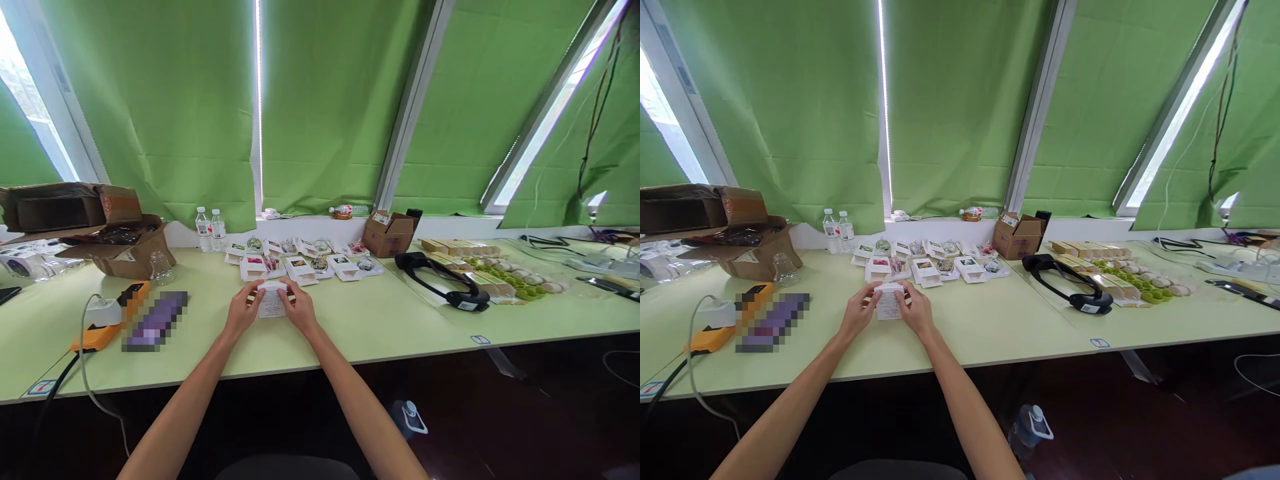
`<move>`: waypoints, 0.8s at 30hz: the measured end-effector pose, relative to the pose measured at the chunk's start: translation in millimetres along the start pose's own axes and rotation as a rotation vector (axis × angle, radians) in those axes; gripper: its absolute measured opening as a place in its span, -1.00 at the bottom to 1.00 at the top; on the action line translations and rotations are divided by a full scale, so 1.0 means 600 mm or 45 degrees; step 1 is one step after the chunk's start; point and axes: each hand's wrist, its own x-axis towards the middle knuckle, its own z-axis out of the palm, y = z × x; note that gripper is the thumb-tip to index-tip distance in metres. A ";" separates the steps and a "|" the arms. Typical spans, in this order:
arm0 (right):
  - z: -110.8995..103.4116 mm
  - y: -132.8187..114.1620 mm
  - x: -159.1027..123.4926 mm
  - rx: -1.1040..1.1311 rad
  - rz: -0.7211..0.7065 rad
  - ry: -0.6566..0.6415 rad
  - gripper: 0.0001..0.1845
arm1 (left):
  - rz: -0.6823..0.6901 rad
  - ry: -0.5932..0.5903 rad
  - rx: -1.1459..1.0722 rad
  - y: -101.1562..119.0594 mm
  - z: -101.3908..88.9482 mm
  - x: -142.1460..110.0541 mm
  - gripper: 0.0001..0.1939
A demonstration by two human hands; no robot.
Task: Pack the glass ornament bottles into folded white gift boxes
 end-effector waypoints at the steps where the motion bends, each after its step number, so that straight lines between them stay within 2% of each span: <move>1: 0.000 0.000 0.000 0.003 0.001 0.002 -0.59 | -0.001 0.000 -0.003 0.000 0.000 0.000 -0.56; 24: -0.003 -0.007 0.000 0.055 0.006 0.014 -0.60 | -0.017 0.019 -0.042 0.001 0.002 0.001 -0.62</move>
